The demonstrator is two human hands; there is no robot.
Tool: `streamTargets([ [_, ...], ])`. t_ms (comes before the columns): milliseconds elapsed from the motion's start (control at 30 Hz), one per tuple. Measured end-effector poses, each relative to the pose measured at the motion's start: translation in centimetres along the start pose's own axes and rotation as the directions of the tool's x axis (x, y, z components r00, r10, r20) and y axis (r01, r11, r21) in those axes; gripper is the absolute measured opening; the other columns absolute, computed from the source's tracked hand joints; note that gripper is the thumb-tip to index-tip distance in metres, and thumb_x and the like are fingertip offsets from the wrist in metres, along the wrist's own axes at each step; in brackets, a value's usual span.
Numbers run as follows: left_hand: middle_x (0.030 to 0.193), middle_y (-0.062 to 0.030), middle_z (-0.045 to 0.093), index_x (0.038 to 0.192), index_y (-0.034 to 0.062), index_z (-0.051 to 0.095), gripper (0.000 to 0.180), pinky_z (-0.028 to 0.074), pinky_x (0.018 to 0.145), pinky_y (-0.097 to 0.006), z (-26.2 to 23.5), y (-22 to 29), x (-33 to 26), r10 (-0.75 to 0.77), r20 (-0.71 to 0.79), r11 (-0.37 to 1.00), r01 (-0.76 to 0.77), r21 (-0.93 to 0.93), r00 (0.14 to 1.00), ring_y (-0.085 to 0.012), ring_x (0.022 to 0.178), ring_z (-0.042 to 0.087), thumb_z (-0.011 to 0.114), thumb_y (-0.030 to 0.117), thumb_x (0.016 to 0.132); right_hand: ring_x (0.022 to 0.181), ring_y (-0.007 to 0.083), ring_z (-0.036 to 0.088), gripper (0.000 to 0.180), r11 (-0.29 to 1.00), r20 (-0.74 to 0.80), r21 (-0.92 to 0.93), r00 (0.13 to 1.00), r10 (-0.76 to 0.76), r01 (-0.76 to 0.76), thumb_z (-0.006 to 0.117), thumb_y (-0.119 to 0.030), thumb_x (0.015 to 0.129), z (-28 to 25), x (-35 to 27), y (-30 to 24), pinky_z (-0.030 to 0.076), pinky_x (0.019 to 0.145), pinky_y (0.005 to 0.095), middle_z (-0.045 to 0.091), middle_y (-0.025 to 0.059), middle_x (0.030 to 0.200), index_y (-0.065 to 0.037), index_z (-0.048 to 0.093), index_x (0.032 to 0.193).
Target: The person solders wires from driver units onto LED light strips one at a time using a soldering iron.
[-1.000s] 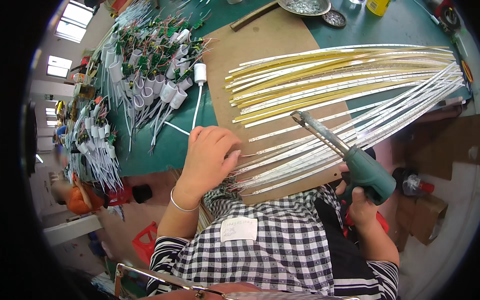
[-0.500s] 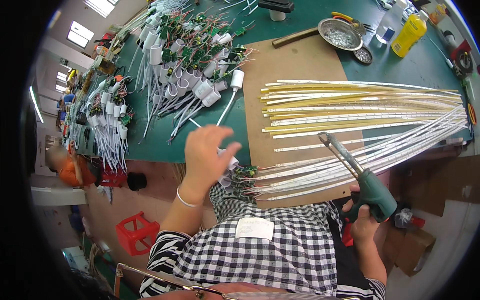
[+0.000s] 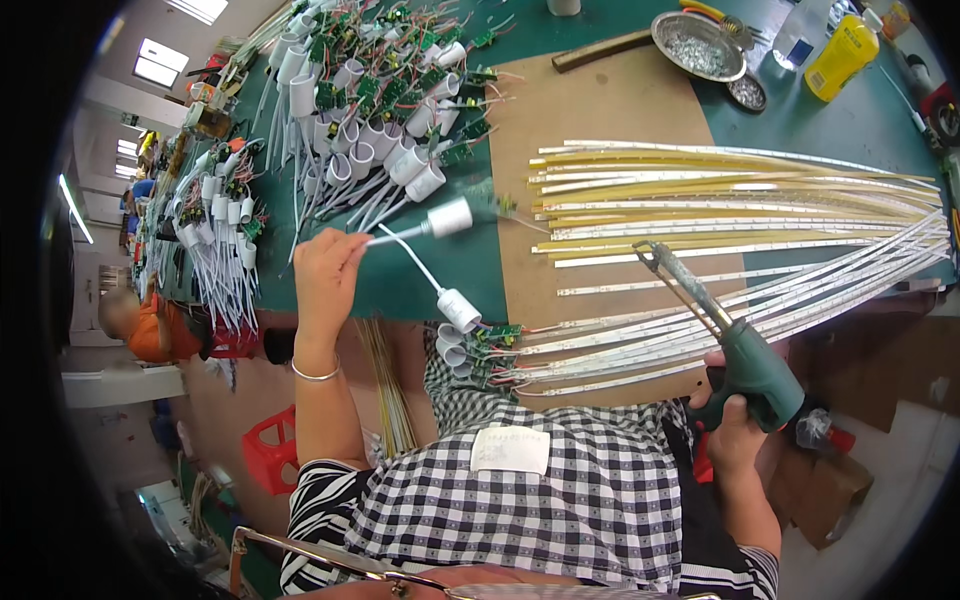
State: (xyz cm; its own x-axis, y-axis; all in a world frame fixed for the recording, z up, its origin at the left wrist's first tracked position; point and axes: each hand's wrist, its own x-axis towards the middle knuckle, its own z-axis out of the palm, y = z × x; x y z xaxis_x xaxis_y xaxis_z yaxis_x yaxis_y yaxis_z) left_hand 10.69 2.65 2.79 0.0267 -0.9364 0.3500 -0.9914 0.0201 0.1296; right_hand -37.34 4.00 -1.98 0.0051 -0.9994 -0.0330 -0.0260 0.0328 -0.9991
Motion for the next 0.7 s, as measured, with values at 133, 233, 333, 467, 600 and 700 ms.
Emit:
streamTargets([
  [133,0.102,-0.0014,0.066,0.104,0.0151,0.074,0.018,0.038,0.092,-0.040,0.9,-1.7,-1.8,-0.053,0.011,0.987,0.051,0.150,0.999,-0.0250,0.095,0.062,0.071,0.011,0.087,0.070,0.0149,0.062,0.065,0.996,0.089,0.069,0.995,0.042,-0.048,0.058,-0.051,0.100,-0.8,0.0,-0.2,0.051,0.064,0.0286,0.065,0.0135,0.116,0.007,0.054,0.129],
  [233,0.110,-0.0027,0.067,0.110,0.0144,0.073,0.028,0.040,0.094,-0.042,0.9,-0.4,-1.1,-0.043,-0.063,0.999,0.043,-0.011,0.997,-0.0276,0.104,0.061,0.075,0.010,0.082,0.071,0.0148,0.061,0.066,0.996,0.113,0.073,0.993,0.042,-0.050,0.058,-0.052,0.100,-0.5,0.2,-0.6,0.051,0.064,0.0289,0.065,0.0135,0.116,0.007,0.055,0.127],
  [333,0.109,-0.0019,0.067,0.107,0.0146,0.073,0.032,0.041,0.093,-0.043,2.1,3.2,0.9,0.153,-0.120,0.970,-0.172,-0.172,0.981,-0.0260,0.104,0.061,0.079,0.010,0.075,0.067,0.0133,0.058,0.067,0.999,0.067,0.039,0.998,0.009,-0.011,0.057,-0.056,0.099,0.5,0.3,-0.8,0.046,0.057,0.0266,0.062,0.0110,0.102,0.006,0.055,0.126],
  [467,0.104,-0.0012,0.068,0.101,0.0117,0.074,0.029,0.042,0.091,-0.040,5.1,7.1,3.8,0.230,-0.123,0.931,-0.255,-0.260,0.965,-0.0254,0.101,0.061,0.081,0.010,0.074,0.061,0.0107,0.053,0.071,0.999,-0.027,-0.024,0.999,-0.037,0.036,0.054,-0.063,0.097,1.5,-0.1,-0.6,0.040,0.047,0.0229,0.059,0.0067,0.078,0.002,0.055,0.126],
  [600,0.096,-0.0001,0.068,0.098,0.0121,0.073,0.025,0.043,0.087,-0.040,7.4,7.7,5.4,0.300,-0.113,0.918,-0.319,-0.236,0.947,-0.0236,0.095,0.062,0.080,0.010,0.074,0.063,0.0115,0.055,0.073,1.000,0.029,-0.010,1.000,0.000,0.001,0.052,-0.064,0.097,0.6,-0.4,-0.6,0.043,0.053,0.0231,0.060,0.0079,0.091,0.002,0.055,0.126],
  [700,0.092,-0.0001,0.067,0.095,0.0122,0.072,0.021,0.043,0.085,-0.040,8.2,7.8,5.8,0.349,-0.106,0.915,-0.363,-0.173,0.931,-0.0237,0.091,0.062,0.079,0.010,0.075,0.066,0.0122,0.056,0.072,0.999,0.033,-0.006,0.998,0.047,-0.047,0.051,-0.063,0.098,0.5,-0.4,-0.6,0.046,0.058,0.0247,0.061,0.0089,0.103,0.003,0.055,0.127],
])
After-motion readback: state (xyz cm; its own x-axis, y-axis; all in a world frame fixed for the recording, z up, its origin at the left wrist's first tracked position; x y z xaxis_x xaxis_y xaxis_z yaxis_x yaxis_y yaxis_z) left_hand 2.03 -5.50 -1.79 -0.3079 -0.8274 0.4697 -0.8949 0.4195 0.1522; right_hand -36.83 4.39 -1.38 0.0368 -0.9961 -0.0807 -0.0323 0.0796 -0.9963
